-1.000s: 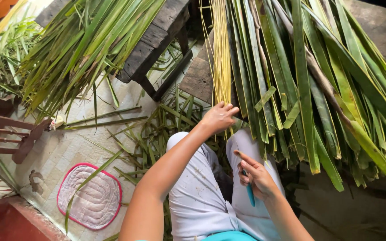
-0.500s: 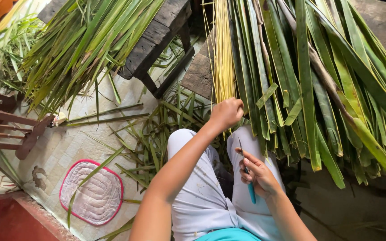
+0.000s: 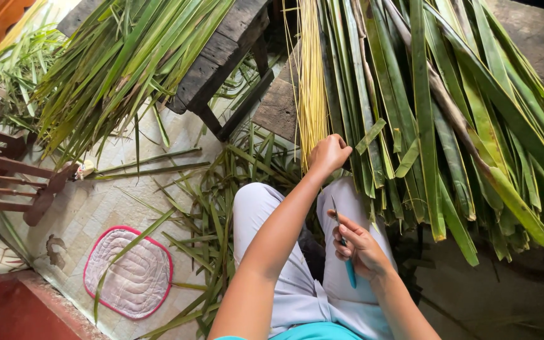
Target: Stripping palm leaves using a small blade to separate the ribs from the foliage
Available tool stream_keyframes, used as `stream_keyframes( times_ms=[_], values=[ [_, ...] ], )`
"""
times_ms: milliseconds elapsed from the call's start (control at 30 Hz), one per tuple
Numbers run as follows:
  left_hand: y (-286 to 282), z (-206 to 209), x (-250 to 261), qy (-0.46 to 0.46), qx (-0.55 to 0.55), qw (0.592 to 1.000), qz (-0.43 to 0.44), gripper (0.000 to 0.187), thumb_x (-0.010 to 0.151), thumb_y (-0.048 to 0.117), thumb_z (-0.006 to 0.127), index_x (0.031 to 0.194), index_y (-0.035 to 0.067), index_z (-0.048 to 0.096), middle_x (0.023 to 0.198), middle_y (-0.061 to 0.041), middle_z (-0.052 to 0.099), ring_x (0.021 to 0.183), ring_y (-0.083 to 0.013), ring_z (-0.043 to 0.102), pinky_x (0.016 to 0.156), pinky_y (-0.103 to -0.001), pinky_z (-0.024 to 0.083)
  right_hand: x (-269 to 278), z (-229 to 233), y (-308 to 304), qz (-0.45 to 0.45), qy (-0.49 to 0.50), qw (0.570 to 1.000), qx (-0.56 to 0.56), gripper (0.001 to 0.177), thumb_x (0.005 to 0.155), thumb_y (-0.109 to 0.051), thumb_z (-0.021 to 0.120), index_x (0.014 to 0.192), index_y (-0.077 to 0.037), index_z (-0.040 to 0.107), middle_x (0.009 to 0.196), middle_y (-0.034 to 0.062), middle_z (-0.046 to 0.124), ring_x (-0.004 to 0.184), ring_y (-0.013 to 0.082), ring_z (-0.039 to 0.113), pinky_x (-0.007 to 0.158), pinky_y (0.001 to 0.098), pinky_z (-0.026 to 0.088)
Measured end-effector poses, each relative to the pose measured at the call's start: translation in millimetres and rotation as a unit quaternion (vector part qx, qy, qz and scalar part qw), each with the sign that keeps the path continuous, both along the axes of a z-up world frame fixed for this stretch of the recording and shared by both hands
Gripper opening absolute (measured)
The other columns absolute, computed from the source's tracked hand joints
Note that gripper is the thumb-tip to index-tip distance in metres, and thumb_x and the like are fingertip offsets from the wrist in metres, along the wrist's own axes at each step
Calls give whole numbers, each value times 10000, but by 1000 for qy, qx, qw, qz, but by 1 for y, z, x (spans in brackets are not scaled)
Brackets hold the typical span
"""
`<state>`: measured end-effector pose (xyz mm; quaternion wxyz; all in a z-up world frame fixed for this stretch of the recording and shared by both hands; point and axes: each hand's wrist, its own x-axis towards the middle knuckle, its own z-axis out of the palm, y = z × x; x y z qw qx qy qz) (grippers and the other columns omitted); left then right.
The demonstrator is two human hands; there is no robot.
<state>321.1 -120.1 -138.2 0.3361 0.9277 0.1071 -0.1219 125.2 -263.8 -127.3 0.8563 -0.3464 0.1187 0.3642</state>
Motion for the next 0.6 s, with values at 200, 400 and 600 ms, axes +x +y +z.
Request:
stream_keyframes(
  times_ms=[200, 400, 600],
  values=[
    [5, 10, 1, -39, -99, 992, 69, 200, 883, 239, 468, 880, 52, 540, 715, -107, 626, 653, -290, 611, 676, -437, 526, 0, 1, -2, -2, -2, 1000, -3, 480, 949, -126, 577, 1424, -66, 551, 830, 55, 533, 515, 85, 405, 447, 221, 298],
    [11, 67, -16, -9, -447, 868, 217, 265, 1067, 96, 336, 1317, 68, 419, 781, -67, 536, 558, -125, 499, 463, -275, 456, 2, 1, 0, 8, -10, 1000, -7, 474, 951, -124, 574, 1421, -73, 547, 817, 42, 531, 499, 66, 404, 438, 216, 305],
    [29, 77, -63, -75, -559, 802, 197, 384, 1039, 334, 458, 1266, 41, 556, 808, -26, 485, 465, -43, 371, 370, -193, 293, 1, 0, -1, 0, -18, 1000, -1, 466, 955, -100, 557, 1420, -75, 549, 811, 46, 530, 502, 66, 407, 428, 206, 300]
  ],
)
